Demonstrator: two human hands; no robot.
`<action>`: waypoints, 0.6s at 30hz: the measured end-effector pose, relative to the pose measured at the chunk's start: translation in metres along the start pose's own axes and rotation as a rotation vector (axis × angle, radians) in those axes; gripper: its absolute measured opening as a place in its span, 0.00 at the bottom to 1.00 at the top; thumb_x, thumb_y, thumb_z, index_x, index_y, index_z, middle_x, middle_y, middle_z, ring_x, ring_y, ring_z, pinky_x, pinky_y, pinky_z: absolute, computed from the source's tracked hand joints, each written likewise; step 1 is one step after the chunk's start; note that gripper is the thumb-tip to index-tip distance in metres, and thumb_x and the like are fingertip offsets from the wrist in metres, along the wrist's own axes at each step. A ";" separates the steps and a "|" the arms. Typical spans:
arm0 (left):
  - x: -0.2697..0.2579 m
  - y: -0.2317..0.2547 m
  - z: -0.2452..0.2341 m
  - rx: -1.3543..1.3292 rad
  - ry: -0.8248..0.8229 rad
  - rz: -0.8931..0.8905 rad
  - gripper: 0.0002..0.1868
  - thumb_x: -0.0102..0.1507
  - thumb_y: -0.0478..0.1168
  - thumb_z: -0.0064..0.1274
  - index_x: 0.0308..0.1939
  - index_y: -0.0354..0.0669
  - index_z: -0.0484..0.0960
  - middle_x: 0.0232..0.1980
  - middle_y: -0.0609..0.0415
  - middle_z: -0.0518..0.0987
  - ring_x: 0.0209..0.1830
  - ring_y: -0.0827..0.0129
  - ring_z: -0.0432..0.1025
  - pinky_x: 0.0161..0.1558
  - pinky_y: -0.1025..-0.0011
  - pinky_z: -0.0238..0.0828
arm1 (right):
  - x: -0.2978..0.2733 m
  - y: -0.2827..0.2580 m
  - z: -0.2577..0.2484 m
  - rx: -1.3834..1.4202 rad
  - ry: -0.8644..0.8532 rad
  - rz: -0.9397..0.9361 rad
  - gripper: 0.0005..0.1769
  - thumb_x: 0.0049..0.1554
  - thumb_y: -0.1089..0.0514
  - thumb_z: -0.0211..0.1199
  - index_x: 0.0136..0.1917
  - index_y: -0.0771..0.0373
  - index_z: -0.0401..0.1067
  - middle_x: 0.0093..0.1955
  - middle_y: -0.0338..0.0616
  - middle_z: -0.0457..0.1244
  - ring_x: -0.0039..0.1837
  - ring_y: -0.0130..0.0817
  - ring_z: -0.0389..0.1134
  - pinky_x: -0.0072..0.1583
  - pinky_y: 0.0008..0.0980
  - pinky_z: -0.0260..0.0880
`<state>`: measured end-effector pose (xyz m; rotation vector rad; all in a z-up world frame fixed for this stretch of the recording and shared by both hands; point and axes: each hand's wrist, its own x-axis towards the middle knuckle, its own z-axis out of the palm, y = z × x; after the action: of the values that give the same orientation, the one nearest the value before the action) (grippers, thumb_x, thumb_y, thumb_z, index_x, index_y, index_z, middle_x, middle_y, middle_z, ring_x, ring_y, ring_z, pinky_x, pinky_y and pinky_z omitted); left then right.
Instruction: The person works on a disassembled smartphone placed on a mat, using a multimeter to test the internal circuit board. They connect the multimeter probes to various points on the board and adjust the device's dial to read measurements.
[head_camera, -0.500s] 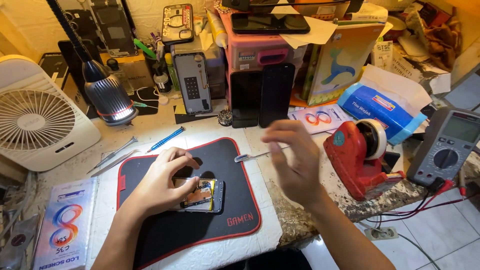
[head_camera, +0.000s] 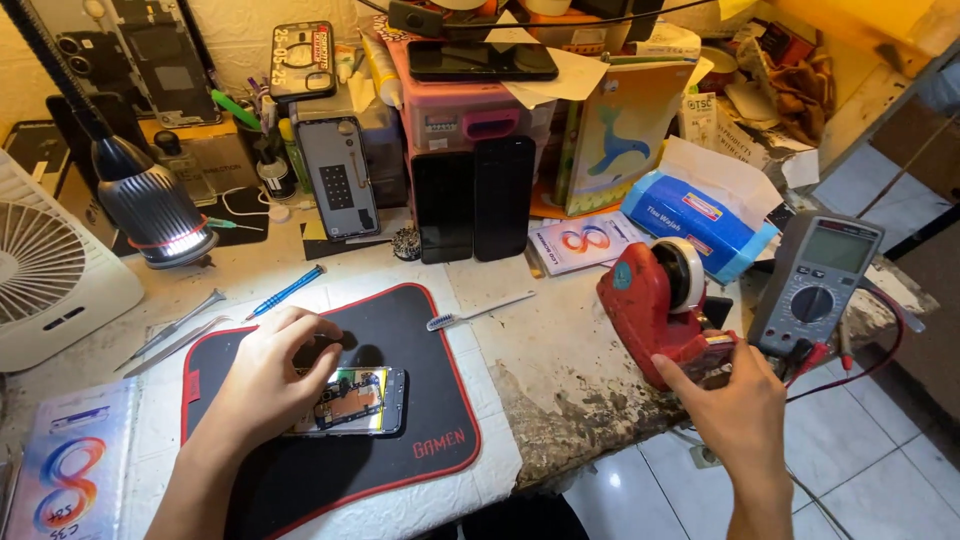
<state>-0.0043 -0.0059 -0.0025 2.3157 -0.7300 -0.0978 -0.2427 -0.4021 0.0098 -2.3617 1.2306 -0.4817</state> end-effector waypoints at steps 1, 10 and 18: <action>0.001 -0.001 0.000 0.002 0.000 0.005 0.09 0.63 0.43 0.53 0.42 0.48 0.85 0.47 0.58 0.81 0.44 0.68 0.77 0.45 0.70 0.72 | 0.003 0.001 0.003 0.003 0.004 0.003 0.31 0.49 0.35 0.72 0.54 0.60 0.76 0.51 0.48 0.65 0.54 0.44 0.67 0.58 0.44 0.66; 0.003 -0.011 0.004 0.060 -0.004 0.003 0.07 0.62 0.41 0.53 0.41 0.48 0.84 0.44 0.58 0.82 0.45 0.67 0.75 0.48 0.70 0.70 | 0.022 0.022 0.014 0.212 0.229 -0.125 0.24 0.49 0.45 0.79 0.49 0.62 0.77 0.36 0.42 0.68 0.37 0.31 0.65 0.47 0.31 0.70; 0.001 -0.004 0.000 0.098 0.020 -0.014 0.08 0.63 0.41 0.51 0.41 0.48 0.85 0.45 0.59 0.83 0.49 0.66 0.74 0.50 0.68 0.70 | 0.060 -0.002 -0.028 0.331 0.378 -0.345 0.18 0.58 0.52 0.78 0.50 0.65 0.74 0.41 0.42 0.68 0.39 0.28 0.65 0.41 0.30 0.68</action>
<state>-0.0015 -0.0034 -0.0050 2.4115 -0.7234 -0.0461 -0.2222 -0.4567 0.0410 -2.2549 0.7986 -1.1906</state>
